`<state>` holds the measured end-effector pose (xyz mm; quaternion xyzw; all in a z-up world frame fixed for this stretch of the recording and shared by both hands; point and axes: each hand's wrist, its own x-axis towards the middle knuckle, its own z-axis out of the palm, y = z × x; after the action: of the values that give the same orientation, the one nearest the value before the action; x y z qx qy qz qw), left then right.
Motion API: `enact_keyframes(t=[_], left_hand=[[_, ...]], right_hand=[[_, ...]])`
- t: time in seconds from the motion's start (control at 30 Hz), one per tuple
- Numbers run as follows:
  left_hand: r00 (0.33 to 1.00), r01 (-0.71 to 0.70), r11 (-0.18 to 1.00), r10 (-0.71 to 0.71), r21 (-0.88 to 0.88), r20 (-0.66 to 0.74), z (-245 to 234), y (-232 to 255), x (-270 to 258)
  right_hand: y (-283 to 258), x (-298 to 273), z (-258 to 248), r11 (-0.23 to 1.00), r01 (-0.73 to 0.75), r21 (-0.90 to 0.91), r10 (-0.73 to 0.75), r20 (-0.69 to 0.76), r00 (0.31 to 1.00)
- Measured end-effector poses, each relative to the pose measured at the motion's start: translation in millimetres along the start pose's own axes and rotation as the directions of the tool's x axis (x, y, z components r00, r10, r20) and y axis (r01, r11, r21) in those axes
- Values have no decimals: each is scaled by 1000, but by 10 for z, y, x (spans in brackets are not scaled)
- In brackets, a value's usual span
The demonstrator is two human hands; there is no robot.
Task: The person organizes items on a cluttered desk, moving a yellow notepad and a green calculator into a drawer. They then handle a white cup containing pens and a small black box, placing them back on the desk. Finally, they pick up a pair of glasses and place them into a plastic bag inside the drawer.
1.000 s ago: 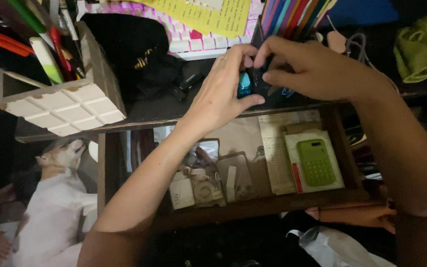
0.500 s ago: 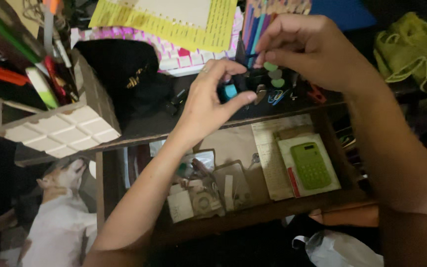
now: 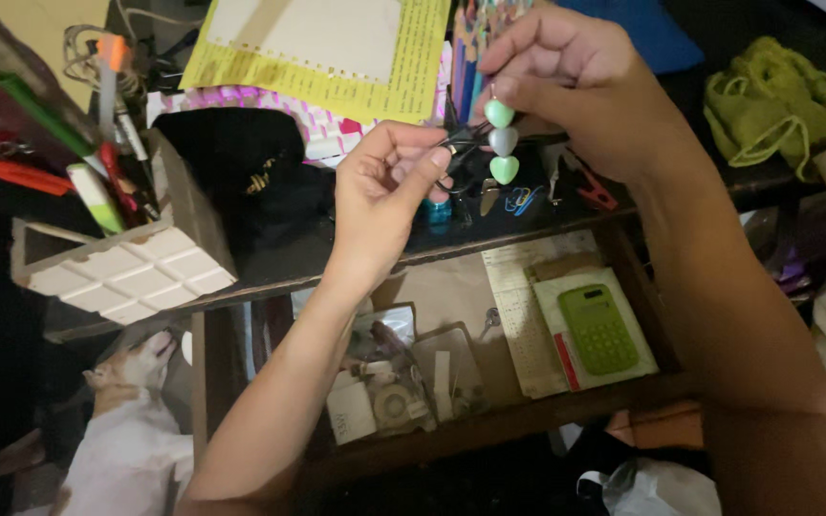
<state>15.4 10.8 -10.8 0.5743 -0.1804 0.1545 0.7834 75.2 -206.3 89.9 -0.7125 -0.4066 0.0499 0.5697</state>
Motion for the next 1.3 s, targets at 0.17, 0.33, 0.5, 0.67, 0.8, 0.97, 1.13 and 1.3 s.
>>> enact_keyframes(t=[0.17, 0.33, 0.5, 0.67, 0.8, 0.97, 1.13, 1.3], left_hand=[[998, -27, 1000, 27, 10, -61, -87, 51, 47], [999, -6, 1000, 6, -5, -39, -92, 150, 35], [989, 115, 990, -122, 84, 83, -87, 257, -10], [989, -49, 952, 3, 302, 150, -80, 324, -46], [987, -155, 808, 109, 569, 116, -40, 483, -151], [990, -128, 890, 142, 437, 2, -6, 571, -111], [986, -161, 825, 156, 541, 56, -24, 650, -152], [965, -256, 739, 162, 622, 205, -13, 760, -208]], right_hand=[[-133, -38, 36, 997, -68, -41, 66, -35, 997], [-61, -54, 72, 997, -25, 68, 30, -72, 997], [-71, 1, 177, 999, -36, 9, 37, -58, 998], [-231, 18, 421, 940, 207, -271, -251, -141, 958], [-383, -47, 492, 447, 324, -834, -583, 4, 813], [-353, -110, 589, 522, 282, -805, -575, -88, 814], [-462, -71, 591, 344, 322, -882, -597, 59, 800], [-494, 159, 556, 554, 354, -753, -416, 118, 902]])
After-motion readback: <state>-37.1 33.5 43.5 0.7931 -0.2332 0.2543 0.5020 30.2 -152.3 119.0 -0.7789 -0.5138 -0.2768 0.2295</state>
